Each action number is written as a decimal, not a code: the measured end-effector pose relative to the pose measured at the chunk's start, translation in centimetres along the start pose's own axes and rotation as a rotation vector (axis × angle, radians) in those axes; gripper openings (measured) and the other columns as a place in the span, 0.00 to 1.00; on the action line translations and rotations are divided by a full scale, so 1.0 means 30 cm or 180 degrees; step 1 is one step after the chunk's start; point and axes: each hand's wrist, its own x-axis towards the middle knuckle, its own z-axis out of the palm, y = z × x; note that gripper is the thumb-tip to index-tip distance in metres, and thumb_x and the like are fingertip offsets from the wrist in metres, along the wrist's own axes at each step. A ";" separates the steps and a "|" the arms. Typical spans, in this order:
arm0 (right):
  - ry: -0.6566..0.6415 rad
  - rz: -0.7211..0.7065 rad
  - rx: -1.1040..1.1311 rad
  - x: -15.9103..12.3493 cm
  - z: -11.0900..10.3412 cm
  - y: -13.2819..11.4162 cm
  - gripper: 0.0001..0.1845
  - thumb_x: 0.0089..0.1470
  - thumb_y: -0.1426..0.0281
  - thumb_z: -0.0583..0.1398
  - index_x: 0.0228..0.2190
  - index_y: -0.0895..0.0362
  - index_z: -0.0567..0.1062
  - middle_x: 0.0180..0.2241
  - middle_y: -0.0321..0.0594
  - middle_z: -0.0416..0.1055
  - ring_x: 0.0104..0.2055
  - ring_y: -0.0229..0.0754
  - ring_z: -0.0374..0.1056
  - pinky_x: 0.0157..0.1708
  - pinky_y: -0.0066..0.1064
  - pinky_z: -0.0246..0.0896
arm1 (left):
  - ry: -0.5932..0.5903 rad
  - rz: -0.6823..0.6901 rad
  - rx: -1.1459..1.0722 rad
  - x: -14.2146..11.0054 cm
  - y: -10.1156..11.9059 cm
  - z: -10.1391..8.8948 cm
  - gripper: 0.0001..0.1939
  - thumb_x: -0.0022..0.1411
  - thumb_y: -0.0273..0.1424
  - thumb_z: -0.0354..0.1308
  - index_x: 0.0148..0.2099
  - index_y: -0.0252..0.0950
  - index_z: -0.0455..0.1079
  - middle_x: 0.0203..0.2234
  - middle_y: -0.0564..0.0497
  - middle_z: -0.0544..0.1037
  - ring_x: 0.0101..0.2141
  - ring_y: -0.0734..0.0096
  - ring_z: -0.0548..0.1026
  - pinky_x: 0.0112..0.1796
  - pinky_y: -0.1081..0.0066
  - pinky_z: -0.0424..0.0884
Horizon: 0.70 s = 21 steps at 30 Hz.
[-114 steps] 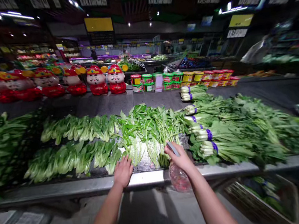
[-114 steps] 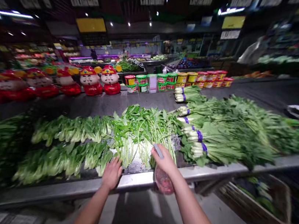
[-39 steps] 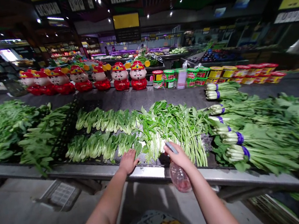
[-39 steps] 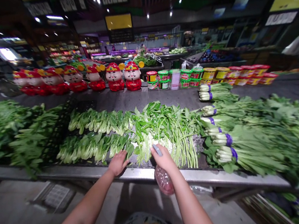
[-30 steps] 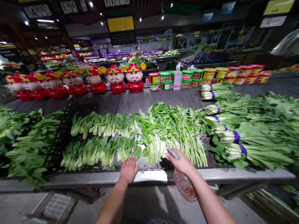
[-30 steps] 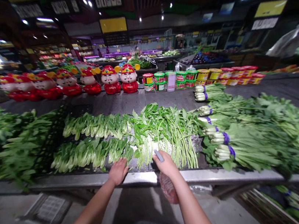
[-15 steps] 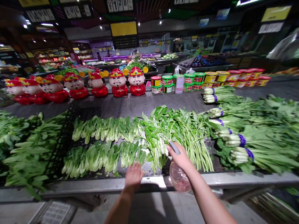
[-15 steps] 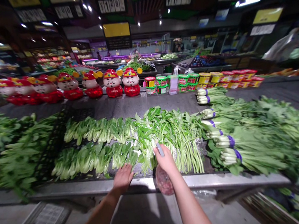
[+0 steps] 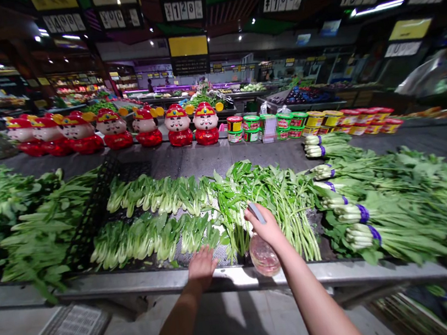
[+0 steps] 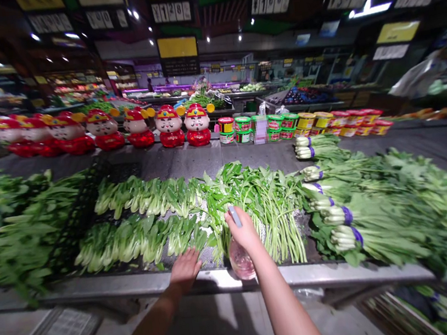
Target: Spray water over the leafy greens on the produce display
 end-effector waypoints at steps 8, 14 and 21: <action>0.0022 0.0108 0.0019 0.020 0.031 0.005 0.20 0.53 0.51 0.51 0.25 0.53 0.69 0.27 0.40 0.70 0.29 0.43 0.65 0.30 0.39 0.65 | 0.0716 0.0122 0.0132 0.010 -0.023 0.085 0.22 0.67 0.38 0.41 0.57 0.39 0.67 0.58 0.48 0.65 0.59 0.57 0.62 0.57 0.55 0.61; 0.0078 0.0001 -0.0010 -0.014 0.023 0.016 0.20 0.54 0.51 0.51 0.24 0.53 0.68 0.26 0.39 0.69 0.26 0.41 0.64 0.29 0.36 0.63 | 0.0599 0.0162 0.0028 0.010 -0.025 0.088 0.24 0.67 0.39 0.39 0.59 0.37 0.65 0.59 0.46 0.61 0.60 0.56 0.60 0.58 0.54 0.58; 0.0381 -0.0044 -0.0055 -0.046 -0.039 0.039 0.19 0.53 0.51 0.52 0.28 0.54 0.70 0.27 0.39 0.69 0.28 0.40 0.65 0.29 0.35 0.62 | 0.0433 0.0085 -0.0092 0.005 -0.015 0.067 0.24 0.66 0.37 0.40 0.60 0.37 0.63 0.60 0.47 0.60 0.61 0.56 0.57 0.60 0.55 0.55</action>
